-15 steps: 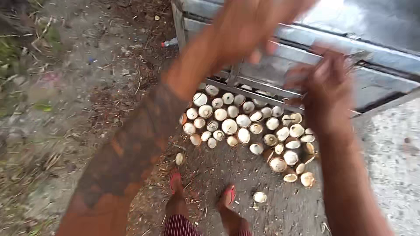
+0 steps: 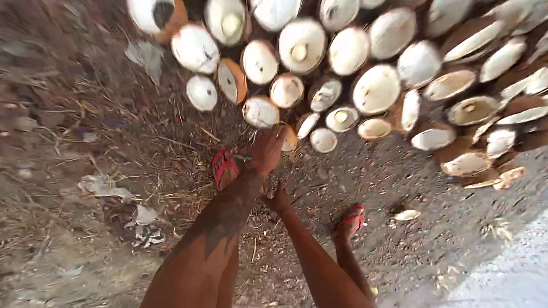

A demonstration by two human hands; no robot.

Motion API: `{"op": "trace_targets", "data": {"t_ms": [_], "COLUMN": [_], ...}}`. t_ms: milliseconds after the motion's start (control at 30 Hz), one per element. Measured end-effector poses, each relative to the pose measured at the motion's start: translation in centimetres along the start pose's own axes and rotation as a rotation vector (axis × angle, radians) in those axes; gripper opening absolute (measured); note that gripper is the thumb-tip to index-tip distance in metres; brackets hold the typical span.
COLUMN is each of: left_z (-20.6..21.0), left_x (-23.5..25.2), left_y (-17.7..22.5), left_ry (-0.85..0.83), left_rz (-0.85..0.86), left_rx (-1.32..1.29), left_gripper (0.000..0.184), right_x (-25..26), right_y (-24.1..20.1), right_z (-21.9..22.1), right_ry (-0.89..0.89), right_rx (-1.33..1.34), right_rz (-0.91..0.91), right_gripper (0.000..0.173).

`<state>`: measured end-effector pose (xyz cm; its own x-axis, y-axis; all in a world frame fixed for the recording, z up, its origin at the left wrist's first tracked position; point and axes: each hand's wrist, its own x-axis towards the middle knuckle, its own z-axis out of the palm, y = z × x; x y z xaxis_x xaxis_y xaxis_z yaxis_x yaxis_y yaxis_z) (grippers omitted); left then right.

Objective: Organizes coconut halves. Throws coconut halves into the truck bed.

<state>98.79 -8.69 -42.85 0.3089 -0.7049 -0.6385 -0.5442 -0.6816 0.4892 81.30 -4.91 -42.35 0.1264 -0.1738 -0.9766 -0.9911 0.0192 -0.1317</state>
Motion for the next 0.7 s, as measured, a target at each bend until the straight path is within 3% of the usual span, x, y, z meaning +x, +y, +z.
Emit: {"op": "trace_targets", "data": {"t_ms": [67, 200, 267, 367, 467, 533, 567, 633, 700], "left_z": [0.7, 0.7, -1.4, -6.5, -10.6, -11.4, -11.2, -9.8, -8.7], "left_x": [2.8, 3.9, 3.0, 0.8, 2.6, 5.6, 7.0, 9.1, 9.7], "left_y": [-1.0, -3.5, -5.1, -6.5, -6.9, -7.3, -7.5, -7.6, -6.5], "left_ry": [-0.045, -0.093, -0.186, -0.254, -0.199, -0.152, -0.130, -0.054, 0.001], "left_rz": [0.091, 0.137, 0.176, 0.372, 0.519, 0.501, 0.471, 0.407, 0.334], "left_rx": [0.054, 0.109, 0.084, 0.153, 0.250, 0.274, 0.274, 0.287, 0.316], "left_gripper": [0.085, 0.054, 0.038, 0.031, 0.029, 0.045, 0.063, 0.096, 0.102], "right_x": [3.9, 5.7, 4.4, 0.7, 0.0, 1.3, 2.3, 4.9, 6.4], "right_y": [-2.4, -4.0, -3.3, -2.0, -0.3, -0.7, -0.8, -0.8, -0.7], "right_z": [2.9, 2.9, 0.1, -6.6, -12.9, -16.6, -18.1, -19.9, -20.5], "right_ry": [0.031, -0.050, -0.111, -0.134, 0.241, 0.532, 0.620, 0.749, 0.752], "right_rx": [0.000, -0.127, -0.160, -0.159, -0.098, -0.147, -0.131, 0.060, 0.255], "right_rz": [0.086, 0.131, -0.001, -0.218, -0.364, -0.269, -0.202, -0.119, -0.148], "right_gripper": [0.101, 0.061, 0.055, 0.048, 0.045, 0.048, 0.052, 0.066, 0.080]}}
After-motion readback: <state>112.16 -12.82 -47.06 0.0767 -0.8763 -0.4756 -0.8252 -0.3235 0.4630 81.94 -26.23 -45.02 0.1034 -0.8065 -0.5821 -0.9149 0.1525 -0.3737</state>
